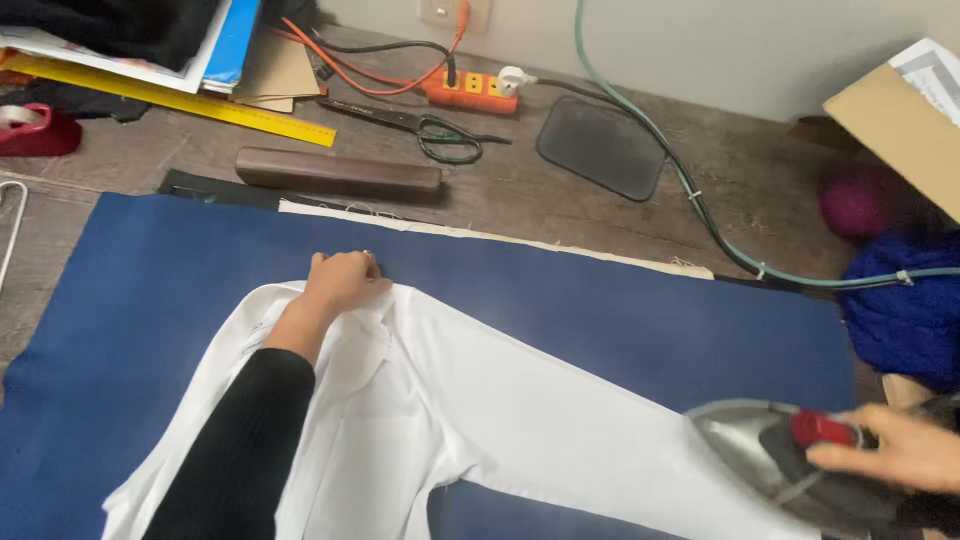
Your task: Ironing a white shirt on an ironing board using a steam iron
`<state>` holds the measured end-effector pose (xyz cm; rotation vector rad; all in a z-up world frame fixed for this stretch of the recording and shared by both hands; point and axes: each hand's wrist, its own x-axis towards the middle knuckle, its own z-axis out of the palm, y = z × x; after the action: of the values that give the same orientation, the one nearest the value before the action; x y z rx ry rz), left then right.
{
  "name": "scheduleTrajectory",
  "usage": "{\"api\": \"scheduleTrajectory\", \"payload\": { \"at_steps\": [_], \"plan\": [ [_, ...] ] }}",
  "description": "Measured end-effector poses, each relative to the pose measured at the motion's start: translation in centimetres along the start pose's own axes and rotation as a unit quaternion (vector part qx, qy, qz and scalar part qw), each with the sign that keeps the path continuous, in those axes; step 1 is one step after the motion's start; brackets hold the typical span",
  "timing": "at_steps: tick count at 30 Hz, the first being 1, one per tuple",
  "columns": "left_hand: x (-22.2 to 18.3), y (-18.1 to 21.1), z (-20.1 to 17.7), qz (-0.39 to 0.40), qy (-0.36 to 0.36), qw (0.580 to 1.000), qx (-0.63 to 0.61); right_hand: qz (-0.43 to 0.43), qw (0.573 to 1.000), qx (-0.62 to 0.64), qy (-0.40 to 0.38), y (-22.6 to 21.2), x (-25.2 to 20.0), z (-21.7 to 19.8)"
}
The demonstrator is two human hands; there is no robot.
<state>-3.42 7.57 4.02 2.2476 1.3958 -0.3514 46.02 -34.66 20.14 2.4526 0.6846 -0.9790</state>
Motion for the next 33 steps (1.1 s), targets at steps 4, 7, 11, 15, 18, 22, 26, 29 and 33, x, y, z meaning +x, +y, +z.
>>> {"api": "scheduleTrajectory", "payload": {
  "at_steps": [4,7,11,15,18,22,26,29,33],
  "plan": [
    [-0.2,-0.4,1.1,0.021,0.048,0.999,-0.008,-0.106,0.992,0.044,0.045,-4.1,0.9,-2.7],
    [-0.5,-1.3,2.6,0.026,0.203,0.978,0.047,-0.14,0.981,0.117,0.066,-9.9,-0.3,-4.6],
    [-4.0,-2.8,2.0,-0.039,0.344,0.936,0.071,-0.168,0.961,0.211,0.069,-14.1,1.2,-5.7],
    [-6.2,-5.0,2.4,-0.143,0.34,0.93,0.005,-0.222,0.944,0.236,0.06,-15.1,4.9,-5.8],
    [-7.8,-4.8,1.8,-0.207,0.251,0.936,-0.13,-0.177,0.943,0.272,0.071,-15.1,4.9,-5.7],
    [-7.8,-5.1,2.7,-0.257,0.207,0.929,-0.166,-0.274,0.886,0.143,0.346,-9.5,3.5,-3.1],
    [-9.1,-4.6,3.5,-0.21,0.308,0.823,-0.429,-0.341,0.825,0.208,0.4,-4.4,-0.9,4.1],
    [-8.4,-6.2,5.5,-0.234,0.309,0.668,-0.635,-0.246,0.917,0.198,0.245,-0.2,2.0,10.2],
    [-8.9,-7.2,4.6,-0.293,0.221,0.466,-0.805,-0.135,0.974,0.175,0.048,2.0,3.8,13.5]
  ]
}}
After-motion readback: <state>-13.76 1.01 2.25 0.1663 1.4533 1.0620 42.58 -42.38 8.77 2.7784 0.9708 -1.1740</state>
